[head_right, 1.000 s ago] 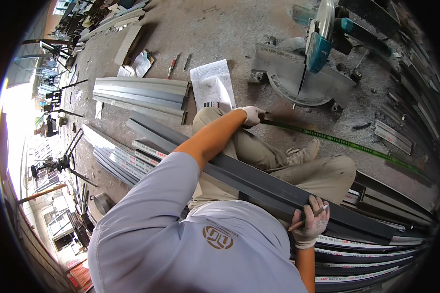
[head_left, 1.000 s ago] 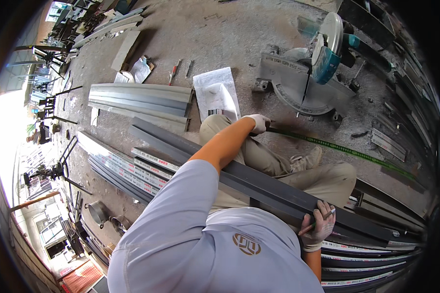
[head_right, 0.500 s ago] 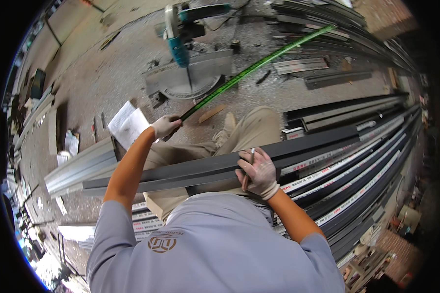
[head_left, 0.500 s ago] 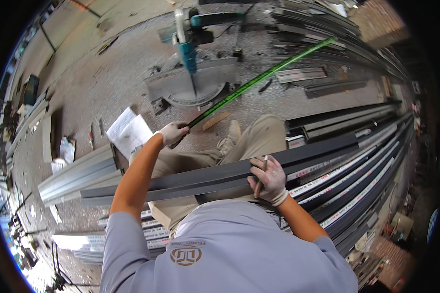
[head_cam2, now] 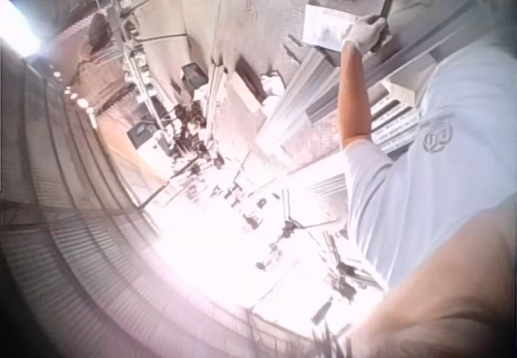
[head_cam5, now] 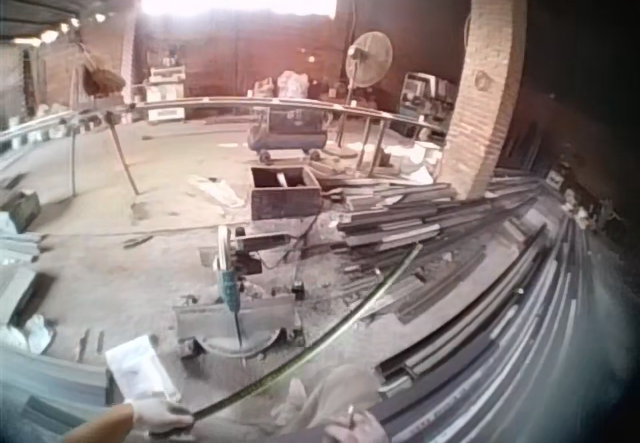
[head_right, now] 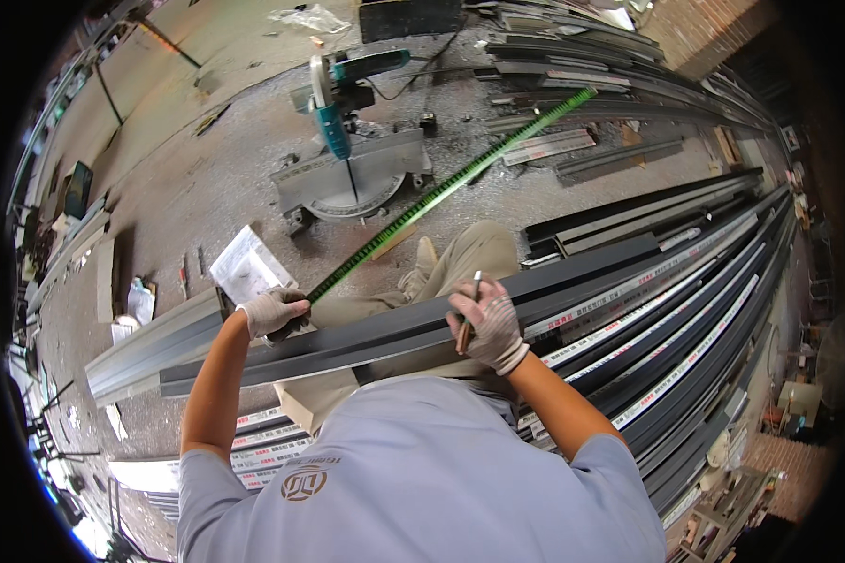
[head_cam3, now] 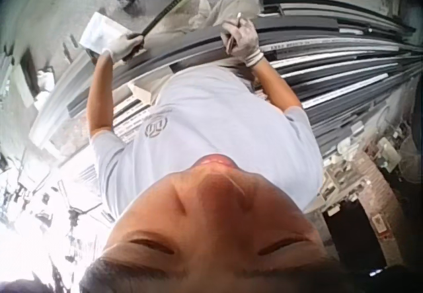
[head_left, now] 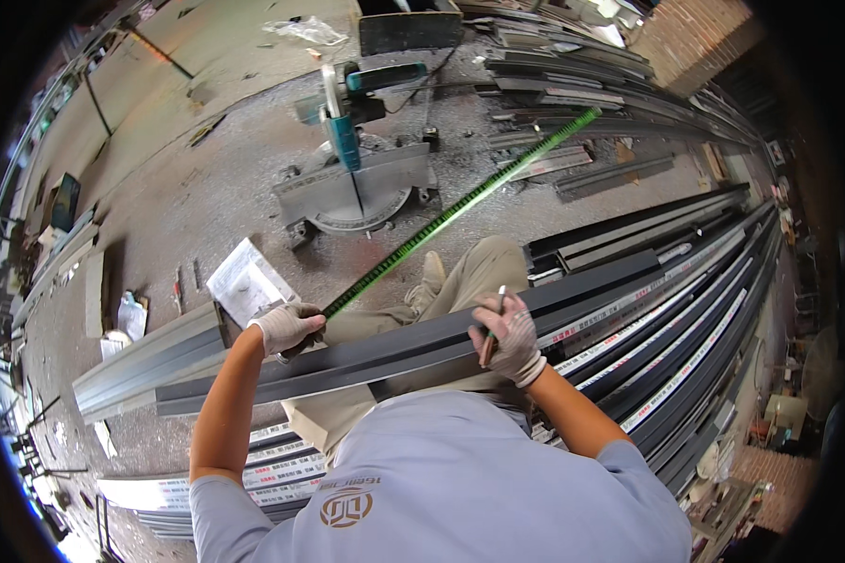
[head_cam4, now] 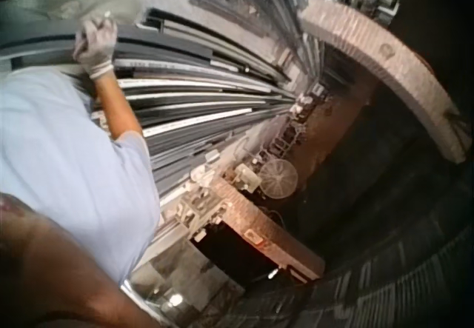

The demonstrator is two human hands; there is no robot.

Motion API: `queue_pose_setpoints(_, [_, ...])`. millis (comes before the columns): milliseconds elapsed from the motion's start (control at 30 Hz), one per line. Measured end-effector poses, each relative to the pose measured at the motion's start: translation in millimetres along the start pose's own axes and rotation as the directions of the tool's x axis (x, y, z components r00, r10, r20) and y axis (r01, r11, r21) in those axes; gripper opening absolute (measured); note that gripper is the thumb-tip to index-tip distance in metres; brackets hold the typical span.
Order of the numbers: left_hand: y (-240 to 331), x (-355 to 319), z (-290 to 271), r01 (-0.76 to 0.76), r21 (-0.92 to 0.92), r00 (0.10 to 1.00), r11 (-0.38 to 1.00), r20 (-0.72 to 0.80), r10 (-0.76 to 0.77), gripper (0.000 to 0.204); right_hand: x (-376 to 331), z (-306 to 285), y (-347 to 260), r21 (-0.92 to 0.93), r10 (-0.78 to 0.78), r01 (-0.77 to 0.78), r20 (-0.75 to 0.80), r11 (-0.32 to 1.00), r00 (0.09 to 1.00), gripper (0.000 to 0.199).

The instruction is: The person sits on the floor and uses a tape measure and pencil to measure and mark several long metal profiles. They handle each profile individually, mark specific lengths, and then place the profiles aside.

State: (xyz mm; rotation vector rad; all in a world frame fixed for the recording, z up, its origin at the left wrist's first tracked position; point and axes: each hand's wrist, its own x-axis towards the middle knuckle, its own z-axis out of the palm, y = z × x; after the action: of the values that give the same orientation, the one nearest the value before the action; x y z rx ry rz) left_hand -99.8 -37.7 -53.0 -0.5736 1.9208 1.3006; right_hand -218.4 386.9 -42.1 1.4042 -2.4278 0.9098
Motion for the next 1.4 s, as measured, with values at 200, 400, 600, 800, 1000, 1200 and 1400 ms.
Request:
queue_pose_setpoints(200, [-7,-45,15,-0.113,0.391,0.982,0.913,-0.095,0.163,0.037,21,-8,-8,-0.139,-0.085,0.058,-0.196,0.989,0.977,0.051])
queue_pose_setpoints(400, [14,-74,22,-0.154,0.350,0.988,0.924,0.048,0.147,0.034,40,-25,-8,-0.131,-0.069,0.045,-0.186,0.990,0.980,0.045])
queue_pose_setpoints(600, [-17,-73,35,-0.109,0.205,0.988,0.973,0.133,0.082,0.031,31,-22,15,-0.169,-0.057,0.024,-0.190,0.985,0.980,0.047])
queue_pose_setpoints(800, [-3,-85,35,0.019,0.161,0.987,0.987,0.155,-0.044,0.031,0,-16,19,-0.201,0.019,-0.059,-0.195,0.978,0.981,0.040])
queue_pose_setpoints(1000, [-10,-84,33,0.002,0.189,0.981,0.982,0.191,-0.038,0.033,-12,-9,11,-0.175,0.085,-0.107,-0.127,0.979,0.988,0.033])
queue_pose_setpoints(1200, [-10,-81,43,-0.029,0.187,0.984,0.982,0.176,-0.005,0.034,-24,-1,15,-0.126,0.127,-0.144,-0.131,0.982,0.983,0.030])
queue_pose_setpoints(1400, [-6,-81,46,-0.030,0.209,0.987,0.977,0.162,-0.004,0.033,-27,-2,17,-0.109,0.143,-0.155,-0.111,0.982,0.983,0.027])
